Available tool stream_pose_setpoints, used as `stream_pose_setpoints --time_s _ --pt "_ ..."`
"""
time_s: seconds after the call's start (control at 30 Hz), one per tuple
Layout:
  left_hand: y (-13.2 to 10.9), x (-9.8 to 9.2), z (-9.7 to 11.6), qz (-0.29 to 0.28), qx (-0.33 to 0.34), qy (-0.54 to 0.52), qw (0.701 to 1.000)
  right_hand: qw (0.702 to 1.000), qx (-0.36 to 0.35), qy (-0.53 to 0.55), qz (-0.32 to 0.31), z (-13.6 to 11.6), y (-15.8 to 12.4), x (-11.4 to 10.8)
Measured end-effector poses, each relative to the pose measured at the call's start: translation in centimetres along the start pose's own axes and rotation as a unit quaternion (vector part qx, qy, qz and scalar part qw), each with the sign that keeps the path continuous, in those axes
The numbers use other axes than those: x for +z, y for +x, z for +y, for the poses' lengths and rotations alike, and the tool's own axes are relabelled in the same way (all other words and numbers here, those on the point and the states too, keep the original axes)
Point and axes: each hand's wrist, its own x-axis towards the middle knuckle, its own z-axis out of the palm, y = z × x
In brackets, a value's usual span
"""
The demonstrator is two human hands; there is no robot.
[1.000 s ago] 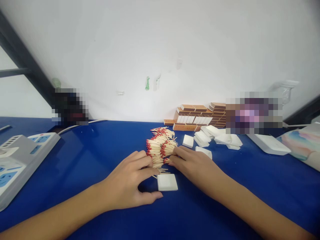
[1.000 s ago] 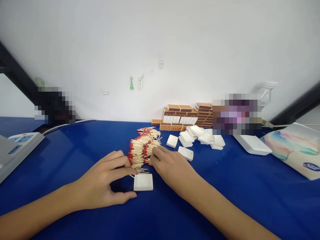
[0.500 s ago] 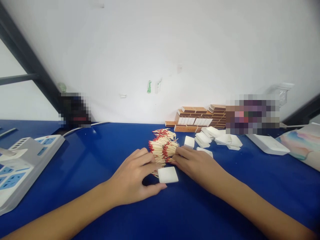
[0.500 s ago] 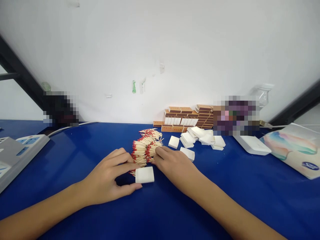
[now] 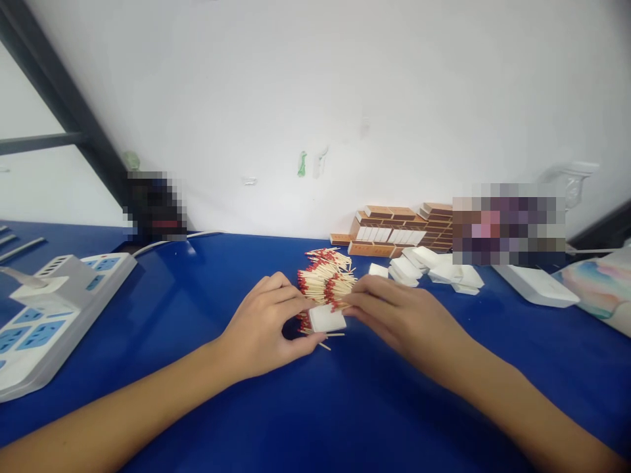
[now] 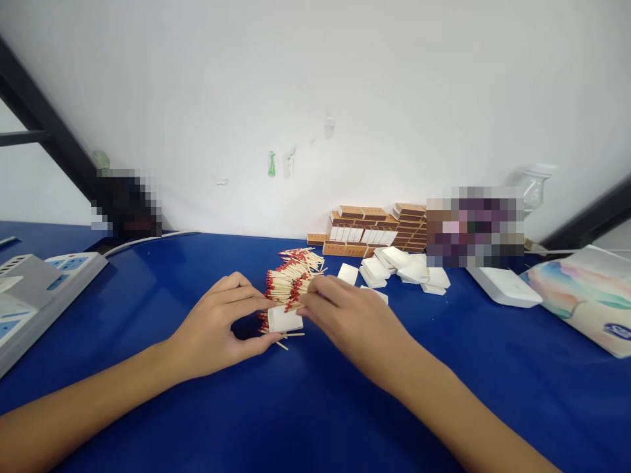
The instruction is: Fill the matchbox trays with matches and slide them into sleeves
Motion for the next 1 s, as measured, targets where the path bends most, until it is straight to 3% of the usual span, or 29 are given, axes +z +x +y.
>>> stream_pose_setpoints --time_s 0.17,0.53,0.83,1.0 --pt "0.0 0.0 0.4 -0.008 -0.002 -0.015 1.0 0.998 -0.05 -0.03 -0.007 -1.6 0.1 1.2" --pt "0.0 -0.4 -0.1 0.01 0.019 -0.019 1.0 0.989 0.024 0.14 -0.048 -0.7 -0.6 0.9" --pt "0.0 -0.4 -0.2 0.003 0.025 -0.031 0.999 0.981 0.063 0.18 -0.027 -0.7 -0.6 1.3" --pt "0.0 -0.4 0.0 0.028 -0.015 -0.015 0.999 0.977 0.073 0.197 0.015 -0.7 -0.3 1.0"
